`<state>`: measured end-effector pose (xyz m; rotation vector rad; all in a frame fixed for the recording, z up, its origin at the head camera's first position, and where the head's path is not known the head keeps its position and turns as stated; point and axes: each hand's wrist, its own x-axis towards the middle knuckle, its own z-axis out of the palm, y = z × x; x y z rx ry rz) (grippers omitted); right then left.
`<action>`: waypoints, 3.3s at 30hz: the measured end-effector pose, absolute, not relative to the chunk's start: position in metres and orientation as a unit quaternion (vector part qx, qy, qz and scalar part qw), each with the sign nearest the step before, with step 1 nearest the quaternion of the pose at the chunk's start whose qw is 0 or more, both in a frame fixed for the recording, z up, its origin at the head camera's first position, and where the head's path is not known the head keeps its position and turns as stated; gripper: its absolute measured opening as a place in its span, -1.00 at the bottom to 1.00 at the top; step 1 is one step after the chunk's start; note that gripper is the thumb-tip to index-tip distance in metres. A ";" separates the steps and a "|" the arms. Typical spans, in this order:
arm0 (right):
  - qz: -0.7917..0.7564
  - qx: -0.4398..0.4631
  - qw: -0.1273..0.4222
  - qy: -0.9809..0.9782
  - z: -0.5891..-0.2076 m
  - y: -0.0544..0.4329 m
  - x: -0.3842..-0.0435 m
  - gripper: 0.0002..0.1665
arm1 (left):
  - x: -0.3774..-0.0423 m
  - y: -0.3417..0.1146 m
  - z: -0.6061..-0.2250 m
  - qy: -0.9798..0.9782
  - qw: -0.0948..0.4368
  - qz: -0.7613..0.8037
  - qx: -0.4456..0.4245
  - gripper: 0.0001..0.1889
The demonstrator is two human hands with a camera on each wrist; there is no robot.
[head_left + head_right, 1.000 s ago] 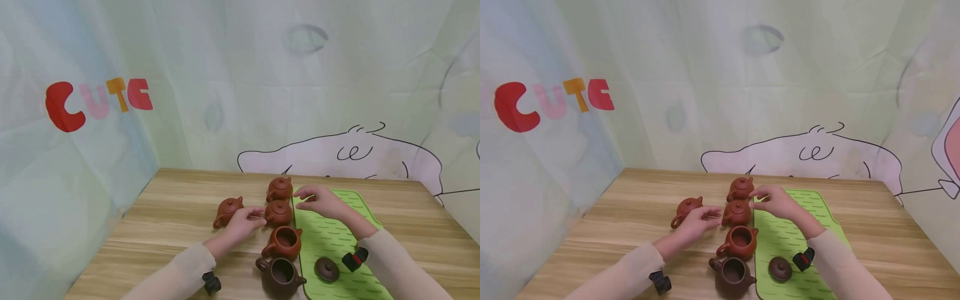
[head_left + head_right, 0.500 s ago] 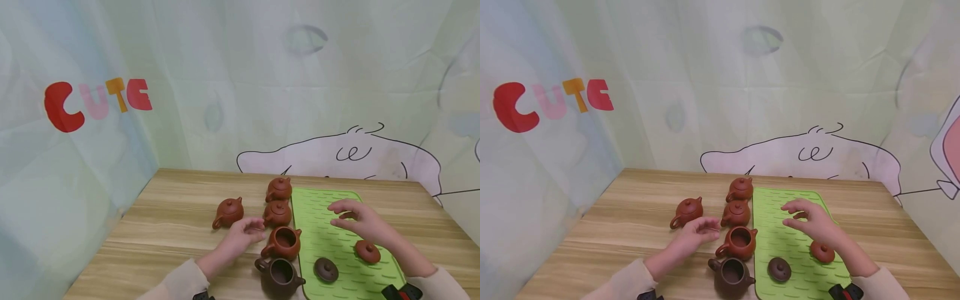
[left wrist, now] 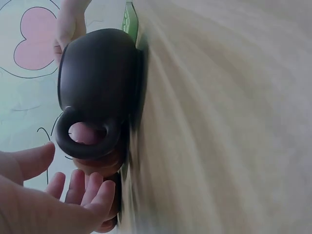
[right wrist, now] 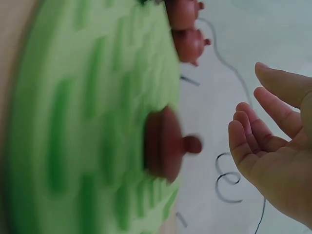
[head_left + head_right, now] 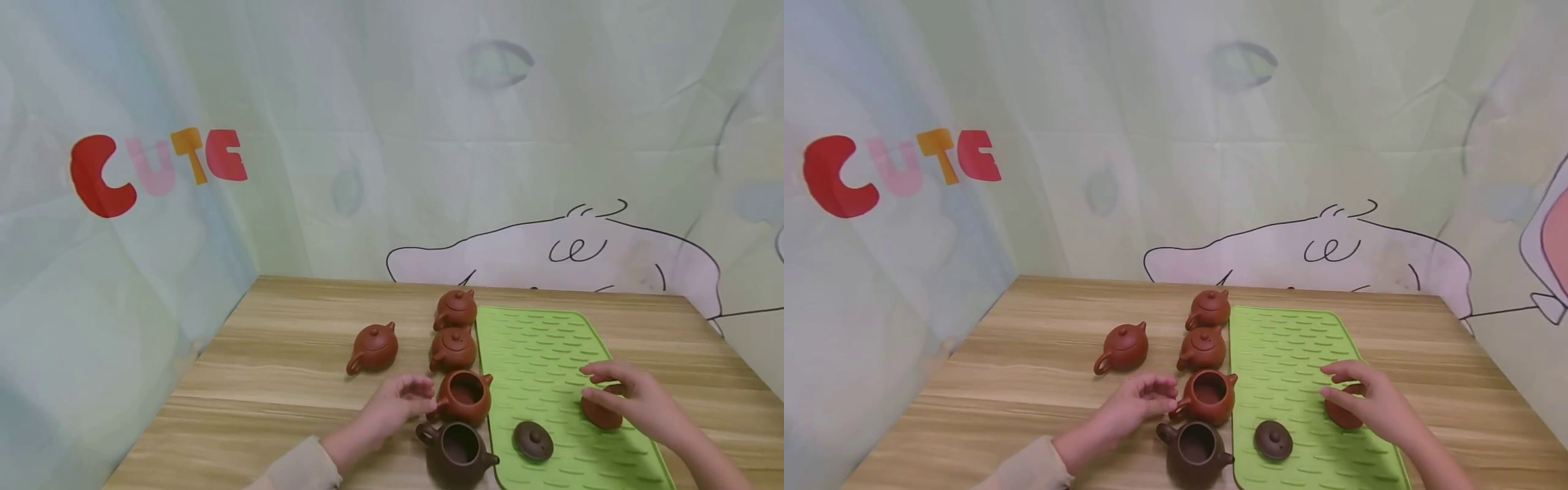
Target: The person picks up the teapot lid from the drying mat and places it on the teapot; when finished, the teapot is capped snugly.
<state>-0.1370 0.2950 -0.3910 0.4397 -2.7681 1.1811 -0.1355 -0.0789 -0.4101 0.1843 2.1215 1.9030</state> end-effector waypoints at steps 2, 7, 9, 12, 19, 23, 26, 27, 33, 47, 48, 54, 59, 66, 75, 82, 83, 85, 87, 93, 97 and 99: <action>0.382 0.136 0.046 -0.913 -0.397 0.302 -0.135 -0.60 | -0.135 -0.079 -0.411 0.734 0.145 0.660 0.065 -0.63; 0.376 0.105 0.013 -0.920 -0.407 0.314 -0.131 -0.56 | -0.134 -0.079 -0.414 0.728 0.141 0.667 0.072 -0.63; 0.378 0.088 -0.009 -0.922 -0.409 0.318 -0.131 -0.53 | -0.133 -0.079 -0.414 0.728 0.144 0.667 0.070 -0.64; 0.381 0.071 -0.034 -0.921 -0.411 0.321 -0.132 -0.49 | -0.132 -0.078 -0.415 0.728 0.149 0.666 0.067 -0.66; 0.380 0.044 -0.049 -0.922 -0.415 0.323 -0.135 -0.47 | -0.131 -0.078 -0.420 0.724 0.151 0.670 0.070 -0.69; 0.378 0.034 -0.061 -0.923 -0.415 0.324 -0.136 -0.46 | -0.131 -0.077 -0.423 0.721 0.150 0.673 0.073 -0.71; 0.375 0.034 -0.064 -0.924 -0.414 0.325 -0.137 -0.48 | -0.131 -0.077 -0.424 0.717 0.150 0.677 0.073 -0.72; 0.374 0.032 -0.064 -0.925 -0.414 0.325 -0.137 -0.48 | -0.131 -0.078 -0.424 0.714 0.150 0.680 0.073 -0.72; 0.364 0.046 -0.052 -0.929 -0.415 0.325 -0.136 -0.58 | -0.131 -0.077 -0.425 0.701 0.152 0.693 0.073 -0.74; 0.340 0.062 -0.016 -0.938 -0.418 0.324 -0.137 -0.76 | -0.132 -0.077 -0.424 0.688 0.156 0.707 0.058 -0.75; 0.338 0.063 -0.014 -0.939 -0.418 0.323 -0.137 -0.77 | -0.132 -0.077 -0.424 0.688 0.157 0.706 0.057 -0.75; 0.327 0.064 -0.005 -0.943 -0.418 0.322 -0.137 -0.78 | -0.133 -0.076 -0.424 0.690 0.159 0.704 0.052 -0.75; 0.322 0.079 0.015 -0.943 -0.417 0.322 -0.136 -0.81 | -0.134 -0.076 -0.424 0.689 0.162 0.704 0.050 -0.75; 0.332 0.107 0.040 -0.936 -0.411 0.317 -0.135 -0.84 | -0.134 -0.077 -0.425 0.688 0.164 0.705 0.049 -0.76; 0.342 0.163 0.077 -0.922 -0.400 0.301 -0.140 -0.89 | -0.133 -0.077 -0.424 0.689 0.163 0.704 0.049 -0.75; 0.355 0.214 0.113 -0.903 -0.393 0.282 -0.141 -0.85 | -0.134 -0.076 -0.423 0.688 0.163 0.706 0.045 -0.75; 0.356 0.220 0.117 -0.901 -0.392 0.280 -0.141 -0.85 | -0.134 -0.076 -0.423 0.689 0.162 0.705 0.046 -0.75; 0.358 0.228 0.121 -0.897 -0.391 0.275 -0.143 -0.83 | -0.134 -0.076 -0.424 0.689 0.162 0.705 0.046 -0.75; 0.360 0.236 0.124 -0.894 -0.390 0.269 -0.143 -0.83 | -0.134 -0.076 -0.424 0.689 0.163 0.705 0.047 -0.75; 0.363 0.245 0.122 -0.891 -0.384 0.253 -0.144 -0.82 | -0.134 -0.076 -0.424 0.694 0.162 0.700 0.050 -0.75; 0.374 0.265 0.117 -0.881 -0.380 0.242 -0.145 -0.81 | -0.133 -0.076 -0.424 0.701 0.159 0.693 0.055 -0.75; 0.380 0.272 0.113 -0.877 -0.379 0.237 -0.146 -0.81 | -0.133 -0.076 -0.424 0.701 0.158 0.693 0.054 -0.75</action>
